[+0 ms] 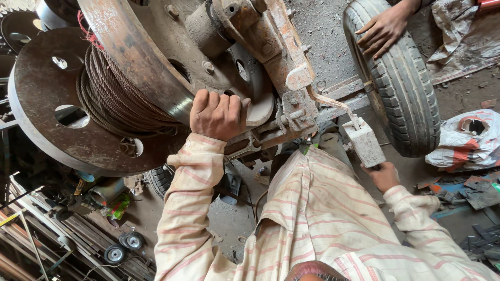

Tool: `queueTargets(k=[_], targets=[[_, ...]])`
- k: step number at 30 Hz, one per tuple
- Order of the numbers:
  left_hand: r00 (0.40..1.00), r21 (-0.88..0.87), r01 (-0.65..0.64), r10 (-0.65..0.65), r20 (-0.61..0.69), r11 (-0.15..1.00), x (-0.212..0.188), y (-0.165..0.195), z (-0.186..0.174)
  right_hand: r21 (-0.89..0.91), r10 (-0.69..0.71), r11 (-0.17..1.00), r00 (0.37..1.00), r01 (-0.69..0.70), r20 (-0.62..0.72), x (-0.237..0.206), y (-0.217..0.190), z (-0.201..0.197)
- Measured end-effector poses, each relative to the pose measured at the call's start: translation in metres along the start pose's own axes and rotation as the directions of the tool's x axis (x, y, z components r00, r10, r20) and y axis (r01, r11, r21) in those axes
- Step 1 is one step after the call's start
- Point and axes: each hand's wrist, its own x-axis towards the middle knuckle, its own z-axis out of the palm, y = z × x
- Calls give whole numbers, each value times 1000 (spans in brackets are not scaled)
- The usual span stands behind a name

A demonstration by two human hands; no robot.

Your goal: The person lies on their back under a four-wheeled cart, using spanners to loosen and tighten bolts on the axle and chassis brackets. They reposition along the frame, hold parts steady, and work on different fasteners along the underside with the wrenches.

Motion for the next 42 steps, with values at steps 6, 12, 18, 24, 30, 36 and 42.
queueTargets(k=[6,12,18,24,30,36,42], targets=[[1000,60,5,-3,-24,998,-2,9,2,-3,-32,999,999,32,-16,9,-3,3],[1000,104,23,-23,6,994,-11,24,11,8,-35,999,999,35,6,14,-6,4],[999,189,34,-31,-18,981,-22,42,25,12,-12,1000,1000,12,-7,12,-6,5],[999,236,30,-22,-37,971,-32,54,38,14,6,1000,1000,-6,-9,13,-5,5],[996,238,59,-41,-77,969,-36,58,41,17,-16,1000,999,16,-30,13,-2,7],[995,247,72,-54,-79,966,-40,61,42,-44,24,999,999,-25,-25,2,7,5],[997,263,51,-34,-68,963,-47,67,54,-153,38,987,999,-42,-31,-24,11,-6]])
